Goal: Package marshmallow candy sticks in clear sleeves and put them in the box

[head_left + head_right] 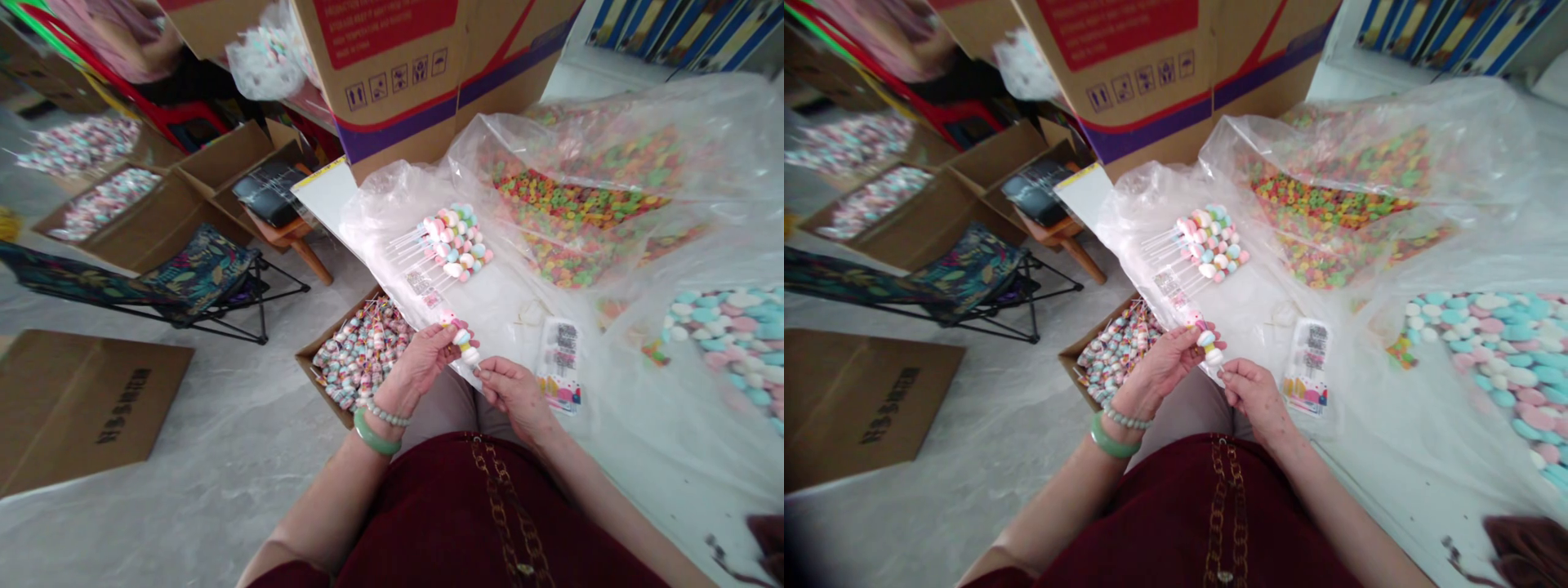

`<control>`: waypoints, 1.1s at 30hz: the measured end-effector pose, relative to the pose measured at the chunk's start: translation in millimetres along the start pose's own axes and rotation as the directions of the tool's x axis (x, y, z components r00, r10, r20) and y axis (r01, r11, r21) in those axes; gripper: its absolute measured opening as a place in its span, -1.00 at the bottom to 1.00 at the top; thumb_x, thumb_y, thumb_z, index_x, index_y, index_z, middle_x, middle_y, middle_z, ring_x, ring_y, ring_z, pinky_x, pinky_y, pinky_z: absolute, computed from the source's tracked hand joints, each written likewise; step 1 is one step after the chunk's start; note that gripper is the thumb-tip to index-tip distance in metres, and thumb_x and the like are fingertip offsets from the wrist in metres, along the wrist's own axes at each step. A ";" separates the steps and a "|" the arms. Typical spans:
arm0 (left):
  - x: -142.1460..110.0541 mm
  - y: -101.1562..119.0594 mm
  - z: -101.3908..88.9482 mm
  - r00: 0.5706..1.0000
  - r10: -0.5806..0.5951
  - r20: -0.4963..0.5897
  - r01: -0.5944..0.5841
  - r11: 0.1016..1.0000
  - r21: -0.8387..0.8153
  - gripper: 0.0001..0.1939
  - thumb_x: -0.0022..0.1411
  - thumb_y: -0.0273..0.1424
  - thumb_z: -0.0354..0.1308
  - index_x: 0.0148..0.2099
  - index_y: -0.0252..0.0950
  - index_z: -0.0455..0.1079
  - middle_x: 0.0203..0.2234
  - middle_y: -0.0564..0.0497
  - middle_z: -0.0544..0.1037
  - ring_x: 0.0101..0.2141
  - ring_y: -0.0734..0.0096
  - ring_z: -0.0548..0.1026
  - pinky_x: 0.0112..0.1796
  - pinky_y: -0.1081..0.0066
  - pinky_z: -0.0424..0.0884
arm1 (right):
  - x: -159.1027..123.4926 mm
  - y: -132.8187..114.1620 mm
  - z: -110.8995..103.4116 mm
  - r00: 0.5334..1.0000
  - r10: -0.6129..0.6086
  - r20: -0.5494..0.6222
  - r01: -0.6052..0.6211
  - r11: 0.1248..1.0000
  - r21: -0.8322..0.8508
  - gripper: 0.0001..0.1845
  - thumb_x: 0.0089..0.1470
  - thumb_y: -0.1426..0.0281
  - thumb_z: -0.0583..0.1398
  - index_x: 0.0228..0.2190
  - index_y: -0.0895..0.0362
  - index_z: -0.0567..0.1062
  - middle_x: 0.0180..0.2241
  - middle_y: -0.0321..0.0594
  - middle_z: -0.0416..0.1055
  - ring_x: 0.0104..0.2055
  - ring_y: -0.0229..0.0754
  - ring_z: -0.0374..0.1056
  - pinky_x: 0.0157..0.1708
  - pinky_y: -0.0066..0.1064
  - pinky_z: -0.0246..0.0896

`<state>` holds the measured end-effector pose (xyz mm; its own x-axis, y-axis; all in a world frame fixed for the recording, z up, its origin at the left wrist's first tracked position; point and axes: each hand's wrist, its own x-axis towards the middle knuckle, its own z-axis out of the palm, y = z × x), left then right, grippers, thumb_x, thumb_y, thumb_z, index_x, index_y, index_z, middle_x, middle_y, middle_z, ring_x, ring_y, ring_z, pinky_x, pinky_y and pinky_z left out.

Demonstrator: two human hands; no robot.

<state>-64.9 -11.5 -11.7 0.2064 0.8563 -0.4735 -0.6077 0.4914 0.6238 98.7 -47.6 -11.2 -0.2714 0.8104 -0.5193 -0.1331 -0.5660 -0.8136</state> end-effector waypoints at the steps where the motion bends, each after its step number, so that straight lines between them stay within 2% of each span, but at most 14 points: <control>1: 0.6 0.4 -2.5 1.000 -0.025 0.016 0.025 1.000 0.006 -0.75 0.01 -0.39 0.30 -0.25 -0.43 0.46 -0.39 -0.10 0.54 -0.34 0.32 0.53 -0.25 0.38 0.43 | -0.1 0.2 -0.5 1.000 -0.009 -0.019 0.008 1.000 -0.009 -0.77 -0.11 0.24 0.25 -0.47 0.17 0.44 -0.75 -0.45 0.15 -0.69 -0.42 -0.07 -0.68 -0.51 -0.35; 5: 5.0 7.2 -16.4 0.992 -0.102 0.077 0.105 0.994 -0.029 -0.62 0.08 -0.15 0.21 -0.24 -0.41 0.44 -0.39 -0.13 0.53 -0.40 0.32 0.51 -0.25 0.28 0.44 | -0.7 -1.5 -2.3 0.999 -0.026 -0.036 0.025 0.999 -0.034 -0.76 -0.10 0.22 0.25 -0.46 0.15 0.44 -0.74 -0.46 0.14 -0.67 -0.41 -0.08 -0.66 -0.50 -0.33; 8: 9.5 16.1 -20.9 0.993 -0.088 0.075 0.094 0.992 -0.079 -0.54 0.13 -0.04 0.09 -0.20 -0.38 0.43 -0.39 -0.13 0.53 -0.41 0.31 0.51 -0.28 0.25 0.46 | -1.1 -4.3 -1.4 0.999 -0.027 -0.021 0.026 0.999 -0.034 -0.75 -0.10 0.21 0.25 -0.46 0.15 0.44 -0.73 -0.44 0.15 -0.65 -0.39 -0.07 -0.64 -0.50 -0.30; 14: 16.6 29.0 -7.5 0.998 0.063 -0.020 -0.066 0.971 -0.230 -0.58 0.17 -0.11 0.09 -0.13 -0.38 0.41 -0.27 -0.14 0.54 -0.24 0.22 0.52 -0.16 0.22 0.41 | 2.7 -1.8 -2.1 0.998 -0.063 0.000 0.062 0.993 -0.097 -0.80 -0.06 0.23 0.20 -0.48 0.13 0.43 -0.70 -0.44 0.15 -0.63 -0.36 -0.01 -0.60 -0.49 -0.20; 17: 16.5 22.1 4.9 0.997 0.073 -0.024 -0.076 0.979 -0.191 -0.67 0.19 -0.22 0.12 -0.18 -0.40 0.43 -0.41 -0.09 0.54 -0.32 0.27 0.53 -0.12 0.19 0.39 | 4.8 2.0 -5.4 0.991 -0.135 -0.013 0.128 0.962 -0.241 -0.81 0.00 0.26 0.16 -0.49 0.12 0.43 -0.70 -0.43 0.15 -0.61 -0.34 0.02 -0.57 -0.48 -0.13; 20: 14.8 10.6 15.0 0.997 0.078 -0.009 -0.078 0.981 -0.176 -0.72 0.17 -0.24 0.14 -0.31 -0.42 0.43 -0.53 -0.04 0.50 -0.42 0.33 0.53 -0.10 0.16 0.39 | 3.3 3.7 -6.8 0.965 -0.253 -0.066 0.195 0.866 -0.459 -0.81 0.01 0.27 0.14 -0.51 0.10 0.45 -0.70 -0.41 0.17 -0.58 -0.31 0.08 -0.53 -0.46 -0.07; 22: 14.6 5.0 17.2 0.995 0.097 -0.018 -0.099 0.977 -0.189 -0.72 0.16 -0.24 0.15 -0.36 -0.41 0.42 -0.54 -0.03 0.49 -0.43 0.34 0.52 -0.09 0.16 0.39 | 0.9 2.7 -5.9 0.950 -0.295 -0.101 0.207 0.841 -0.500 -0.82 -0.01 0.28 0.15 -0.52 0.10 0.46 -0.70 -0.41 0.18 -0.58 -0.31 0.09 -0.53 -0.47 -0.06; 24: 15.4 2.5 15.4 0.997 0.078 -0.025 -0.081 0.977 -0.199 -0.71 0.15 -0.22 0.15 -0.36 -0.40 0.41 -0.54 -0.02 0.49 -0.42 0.32 0.53 -0.11 0.17 0.40 | -1.1 -0.1 -4.8 0.965 -0.240 -0.110 0.187 0.916 -0.356 -0.83 -0.03 0.28 0.17 -0.51 0.12 0.46 -0.71 -0.42 0.16 -0.61 -0.34 0.05 -0.58 -0.48 -0.11; 26: 16.5 2.3 11.4 0.998 0.042 -0.035 -0.049 0.976 -0.210 -0.70 0.15 -0.20 0.16 -0.34 -0.39 0.41 -0.52 -0.03 0.50 -0.39 0.31 0.53 -0.13 0.20 0.42 | -1.6 -4.1 -5.1 0.993 -0.103 -0.063 0.098 0.992 -0.083 -0.82 -0.06 0.27 0.20 -0.50 0.14 0.44 -0.75 -0.45 0.10 -0.68 -0.39 -0.07 -0.66 -0.51 -0.23; 29: 16.5 2.5 7.0 0.998 0.037 -0.041 -0.045 0.975 -0.219 -0.73 0.14 -0.24 0.18 -0.30 -0.39 0.41 -0.48 -0.04 0.52 -0.33 0.29 0.54 -0.14 0.27 0.42 | 0.4 -9.6 -9.1 0.993 0.072 0.095 -0.092 0.969 0.230 -0.80 -0.13 0.29 0.26 -0.47 0.16 0.42 -0.77 -0.52 0.03 -0.75 -0.46 -0.24 -0.72 -0.52 -0.40; 31: 15.2 1.7 7.0 0.998 0.052 -0.033 -0.058 0.974 -0.219 -0.75 0.14 -0.26 0.19 -0.29 -0.39 0.42 -0.46 -0.05 0.52 -0.32 0.29 0.54 -0.11 0.27 0.42 | 2.4 -10.7 -11.4 0.972 0.121 0.201 -0.178 0.938 0.298 -0.79 -0.14 0.30 0.27 -0.46 0.15 0.40 -0.77 -0.54 0.02 -0.76 -0.48 -0.27 -0.74 -0.53 -0.41; 33: 14.1 0.8 8.6 0.997 0.066 -0.038 -0.073 0.973 -0.217 -0.76 0.14 -0.27 0.18 -0.31 -0.40 0.42 -0.46 -0.05 0.52 -0.34 0.32 0.53 -0.08 0.23 0.41 | 3.9 -9.4 -11.1 0.959 0.146 0.244 -0.213 0.937 0.276 -0.79 -0.13 0.29 0.26 -0.45 0.15 0.40 -0.77 -0.54 0.02 -0.77 -0.48 -0.27 -0.74 -0.53 -0.40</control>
<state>-55.8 2.3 -12.5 0.1367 0.8802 -0.4546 -0.7733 0.3816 0.5063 109.5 -37.4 -8.5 -0.5120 0.6574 -0.5528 -0.3301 -0.7448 -0.5799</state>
